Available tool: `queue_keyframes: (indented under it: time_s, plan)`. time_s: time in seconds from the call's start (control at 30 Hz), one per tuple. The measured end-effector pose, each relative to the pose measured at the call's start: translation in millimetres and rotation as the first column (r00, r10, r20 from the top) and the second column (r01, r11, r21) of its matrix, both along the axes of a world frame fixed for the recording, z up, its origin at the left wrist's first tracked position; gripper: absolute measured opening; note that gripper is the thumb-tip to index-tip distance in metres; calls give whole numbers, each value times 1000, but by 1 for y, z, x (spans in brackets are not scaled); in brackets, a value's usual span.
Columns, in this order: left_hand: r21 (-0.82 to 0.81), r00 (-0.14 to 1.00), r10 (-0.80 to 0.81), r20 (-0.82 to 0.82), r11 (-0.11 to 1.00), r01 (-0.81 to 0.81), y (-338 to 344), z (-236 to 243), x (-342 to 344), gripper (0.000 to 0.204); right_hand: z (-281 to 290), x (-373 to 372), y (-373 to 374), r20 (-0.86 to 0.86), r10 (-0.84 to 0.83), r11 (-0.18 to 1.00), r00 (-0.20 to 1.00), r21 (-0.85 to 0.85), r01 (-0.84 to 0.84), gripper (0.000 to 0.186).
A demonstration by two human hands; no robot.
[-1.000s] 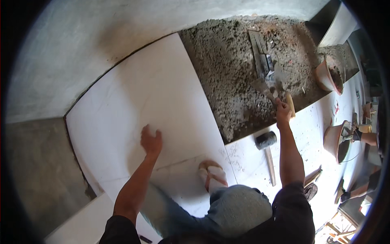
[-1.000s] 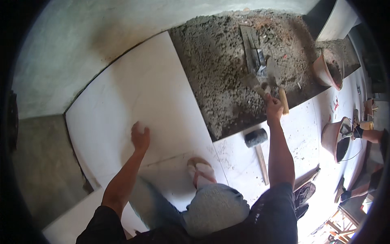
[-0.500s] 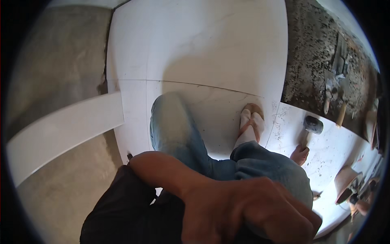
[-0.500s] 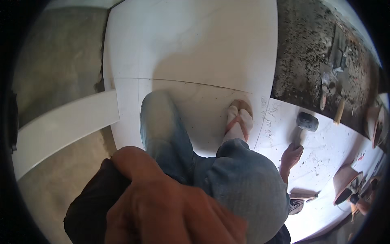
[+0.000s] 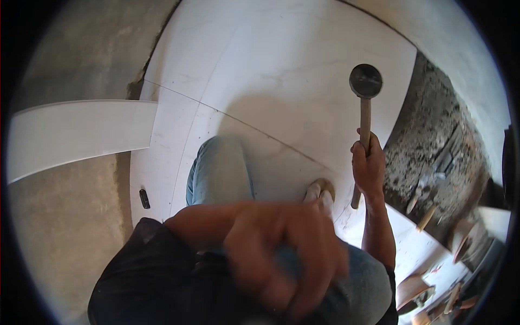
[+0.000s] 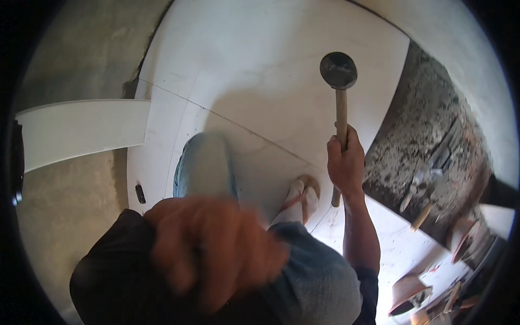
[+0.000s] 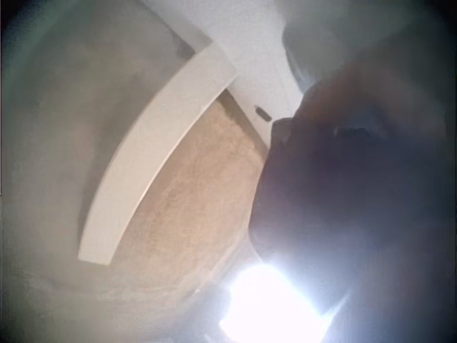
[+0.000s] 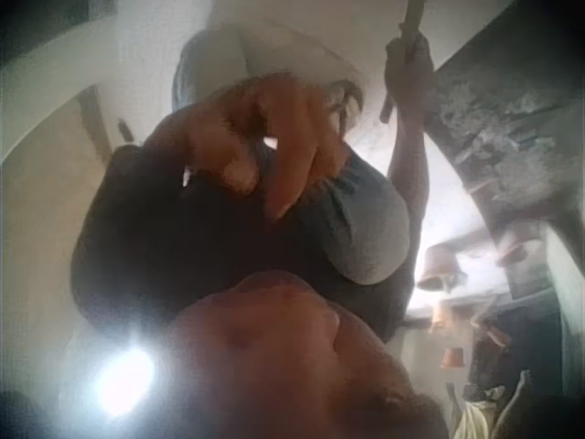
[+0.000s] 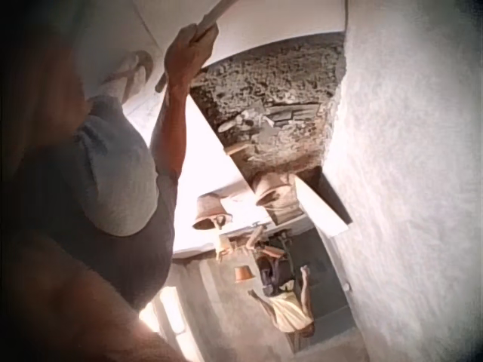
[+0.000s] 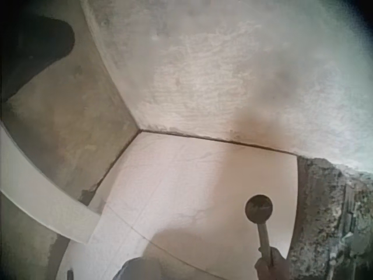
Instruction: The person places a large white tile onto a prepared mortar bed, aligns it with adjacent tiles, and taps it into place using a rubber mallet. They then use a trowel to spread and level mortar on the floor before placing another tile.
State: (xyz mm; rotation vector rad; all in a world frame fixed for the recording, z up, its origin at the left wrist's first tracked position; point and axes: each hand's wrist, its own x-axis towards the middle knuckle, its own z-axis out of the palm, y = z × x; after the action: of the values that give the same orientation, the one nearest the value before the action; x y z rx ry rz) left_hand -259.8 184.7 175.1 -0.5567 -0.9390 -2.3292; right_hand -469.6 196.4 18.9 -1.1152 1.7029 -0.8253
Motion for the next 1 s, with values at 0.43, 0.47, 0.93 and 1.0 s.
queue_keyframes:
  time_s: [0.43,0.47,0.93,1.0]
  plan:
    - [-737,-769,624,140,584,340,-182,-265,103,81,-50,-3,-63,-444,213,975,871,36,-220,42]
    - [-735,-831,544,115,610,297,-195,-262,116,83,-47,-3,-65,-420,193,979,887,19,-204,41]
    - [-718,-927,350,134,679,152,-224,-269,162,85,-35,-14,-71,-557,286,957,780,123,-263,31]
    - [-711,-921,366,134,683,168,-224,-271,163,85,-37,-3,-77,-544,295,956,785,170,-241,30]
